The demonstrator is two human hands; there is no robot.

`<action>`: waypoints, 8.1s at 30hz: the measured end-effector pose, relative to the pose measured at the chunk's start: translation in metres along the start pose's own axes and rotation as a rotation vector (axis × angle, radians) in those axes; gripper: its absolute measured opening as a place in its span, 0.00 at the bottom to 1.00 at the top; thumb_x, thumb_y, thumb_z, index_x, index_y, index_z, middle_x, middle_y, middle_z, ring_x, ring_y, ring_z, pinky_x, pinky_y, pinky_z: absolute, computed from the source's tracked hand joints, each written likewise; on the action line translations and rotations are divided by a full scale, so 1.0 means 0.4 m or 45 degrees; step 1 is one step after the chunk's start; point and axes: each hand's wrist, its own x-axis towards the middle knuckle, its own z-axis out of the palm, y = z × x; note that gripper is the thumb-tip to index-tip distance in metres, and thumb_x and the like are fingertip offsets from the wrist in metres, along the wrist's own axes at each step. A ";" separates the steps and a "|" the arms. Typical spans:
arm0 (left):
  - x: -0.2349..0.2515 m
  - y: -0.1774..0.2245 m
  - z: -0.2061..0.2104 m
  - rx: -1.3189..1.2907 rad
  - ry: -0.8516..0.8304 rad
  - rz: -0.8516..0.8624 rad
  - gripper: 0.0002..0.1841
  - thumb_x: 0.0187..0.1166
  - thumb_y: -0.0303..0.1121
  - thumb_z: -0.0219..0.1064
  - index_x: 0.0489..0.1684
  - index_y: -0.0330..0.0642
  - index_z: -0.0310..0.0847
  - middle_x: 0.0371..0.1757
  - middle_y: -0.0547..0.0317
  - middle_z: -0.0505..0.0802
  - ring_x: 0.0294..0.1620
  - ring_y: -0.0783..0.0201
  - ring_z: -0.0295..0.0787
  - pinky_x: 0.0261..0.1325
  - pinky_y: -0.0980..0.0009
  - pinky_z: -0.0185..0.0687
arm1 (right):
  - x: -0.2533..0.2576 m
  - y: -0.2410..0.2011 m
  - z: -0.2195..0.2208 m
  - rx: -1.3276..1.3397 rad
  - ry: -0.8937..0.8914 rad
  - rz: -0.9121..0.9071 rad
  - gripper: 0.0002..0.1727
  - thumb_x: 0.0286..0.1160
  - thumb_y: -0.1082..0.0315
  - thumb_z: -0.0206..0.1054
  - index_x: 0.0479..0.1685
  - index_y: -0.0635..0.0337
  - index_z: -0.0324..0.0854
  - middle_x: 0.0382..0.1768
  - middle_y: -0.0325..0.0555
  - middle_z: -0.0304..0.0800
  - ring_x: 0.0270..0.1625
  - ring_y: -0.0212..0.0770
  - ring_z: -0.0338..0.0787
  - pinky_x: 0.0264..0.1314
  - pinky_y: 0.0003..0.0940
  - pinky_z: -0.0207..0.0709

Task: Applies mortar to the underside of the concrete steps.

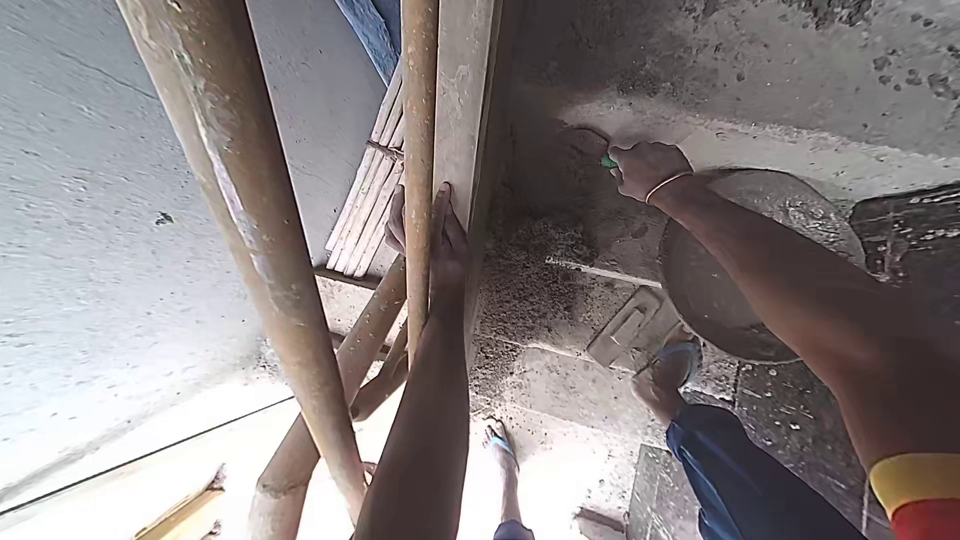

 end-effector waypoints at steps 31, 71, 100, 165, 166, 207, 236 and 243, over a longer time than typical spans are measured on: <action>-0.002 -0.003 0.006 -0.040 0.023 0.041 0.17 0.88 0.40 0.58 0.68 0.66 0.89 0.82 0.57 0.81 0.88 0.51 0.67 0.84 0.36 0.52 | -0.160 -0.333 0.095 0.256 -0.133 0.001 0.19 0.86 0.73 0.54 0.73 0.67 0.73 0.53 0.66 0.89 0.50 0.67 0.94 0.44 0.63 0.87; 0.034 0.123 -0.131 0.161 -0.431 -0.225 0.21 0.91 0.41 0.53 0.78 0.60 0.80 0.87 0.58 0.75 0.88 0.53 0.65 0.85 0.46 0.56 | -0.278 -0.591 0.161 2.207 -0.470 0.812 0.23 0.96 0.45 0.42 0.61 0.56 0.69 0.27 0.45 0.72 0.15 0.37 0.74 0.15 0.31 0.73; -0.021 -0.003 0.007 0.032 -0.043 -0.125 0.17 0.89 0.45 0.58 0.69 0.71 0.87 0.85 0.67 0.77 0.89 0.56 0.64 0.85 0.41 0.54 | -0.046 -0.449 0.139 2.731 -0.453 0.651 0.26 0.92 0.39 0.46 0.51 0.52 0.75 0.24 0.38 0.73 0.15 0.32 0.72 0.13 0.26 0.71; -0.001 0.002 0.007 -0.015 0.002 -0.023 0.17 0.88 0.40 0.59 0.68 0.68 0.88 0.83 0.55 0.80 0.87 0.49 0.68 0.82 0.34 0.54 | -0.372 -0.390 0.267 2.374 -0.583 0.698 0.22 0.92 0.43 0.51 0.60 0.50 0.78 0.24 0.38 0.74 0.13 0.30 0.72 0.12 0.22 0.70; -0.005 0.000 0.005 -0.021 0.001 -0.024 0.17 0.88 0.40 0.59 0.68 0.67 0.89 0.82 0.54 0.80 0.87 0.49 0.68 0.82 0.34 0.54 | -0.395 -0.386 0.275 2.352 -0.526 0.713 0.22 0.93 0.44 0.50 0.61 0.51 0.76 0.24 0.38 0.74 0.14 0.30 0.72 0.13 0.23 0.71; 0.020 0.011 0.010 -0.017 0.098 0.135 0.17 0.88 0.38 0.58 0.65 0.60 0.91 0.77 0.54 0.86 0.84 0.48 0.72 0.76 0.36 0.56 | -0.338 -0.774 0.657 1.795 -0.528 0.627 0.26 0.96 0.46 0.44 0.75 0.53 0.76 0.46 0.62 0.87 0.38 0.57 0.88 0.44 0.57 0.84; 0.027 0.014 0.013 -0.028 0.045 0.043 0.18 0.88 0.41 0.56 0.64 0.64 0.92 0.75 0.49 0.86 0.81 0.45 0.73 0.74 0.33 0.56 | -0.586 -0.926 0.637 2.064 -0.390 0.521 0.21 0.94 0.59 0.51 0.72 0.64 0.75 0.42 0.51 0.88 0.37 0.40 0.89 0.43 0.37 0.86; 0.029 0.043 -0.009 -0.067 0.041 0.072 0.17 0.87 0.34 0.57 0.62 0.54 0.93 0.68 0.55 0.92 0.77 0.49 0.77 0.76 0.38 0.55 | -0.516 -0.973 0.665 1.910 -0.592 0.563 0.23 0.96 0.57 0.46 0.76 0.59 0.75 0.58 0.58 0.88 0.53 0.48 0.90 0.59 0.46 0.84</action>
